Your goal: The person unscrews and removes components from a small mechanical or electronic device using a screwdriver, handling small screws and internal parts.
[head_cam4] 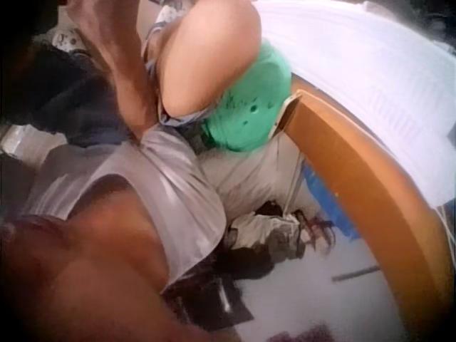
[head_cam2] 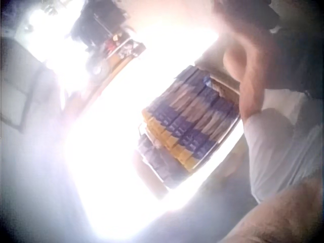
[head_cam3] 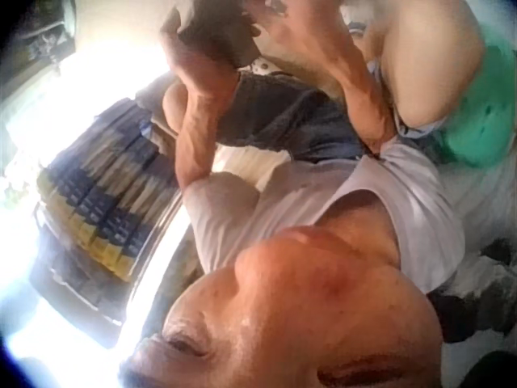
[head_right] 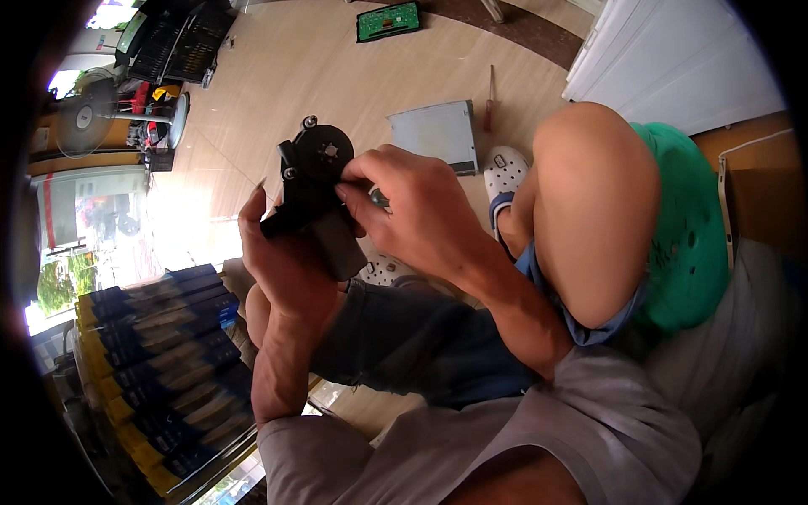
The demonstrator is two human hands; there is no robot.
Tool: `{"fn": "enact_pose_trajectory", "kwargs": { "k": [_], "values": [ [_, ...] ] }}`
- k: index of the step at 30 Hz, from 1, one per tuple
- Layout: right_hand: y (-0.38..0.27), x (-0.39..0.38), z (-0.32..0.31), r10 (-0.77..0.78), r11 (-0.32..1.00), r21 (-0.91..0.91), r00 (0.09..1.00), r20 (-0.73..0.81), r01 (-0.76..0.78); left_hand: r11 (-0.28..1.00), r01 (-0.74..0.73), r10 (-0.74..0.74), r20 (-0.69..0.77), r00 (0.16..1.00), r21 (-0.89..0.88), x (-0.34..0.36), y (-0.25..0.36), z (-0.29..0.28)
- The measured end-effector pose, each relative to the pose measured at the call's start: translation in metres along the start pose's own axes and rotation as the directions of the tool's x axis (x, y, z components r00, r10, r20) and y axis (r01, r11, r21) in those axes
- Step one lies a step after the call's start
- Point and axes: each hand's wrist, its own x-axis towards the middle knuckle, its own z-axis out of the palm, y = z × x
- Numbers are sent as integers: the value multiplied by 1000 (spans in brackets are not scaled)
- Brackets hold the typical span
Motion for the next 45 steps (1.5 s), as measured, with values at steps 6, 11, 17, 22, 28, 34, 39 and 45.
{"fn": "enact_pose_trajectory", "kwargs": {
  "k": [6,11,17,22,28,34,39,45],
  "values": [
    [1,1,-3,-74,996,51,997,18,73,1000,-8,8,-8,1000,11,-1,1,0],
    [4,3,-2,-64,992,111,997,37,59,1000,-17,18,-34,999,15,0,1,-1],
    [-6,4,-2,77,989,126,997,22,-79,999,-39,39,-13,999,23,2,-1,-4],
    [3,5,-3,65,992,105,994,85,-74,996,-42,38,53,998,79,3,-1,-12],
    [5,4,0,0,1000,19,999,52,-1,996,-55,52,52,997,65,3,-2,-12],
    [6,4,1,-91,995,39,995,34,90,997,-64,63,31,998,52,2,-1,-11],
    [7,4,1,-92,995,34,995,39,91,997,-53,51,35,998,47,2,-1,-13],
    [5,4,0,-79,995,57,996,35,77,998,-50,49,17,999,45,2,0,-11]
  ]
}}
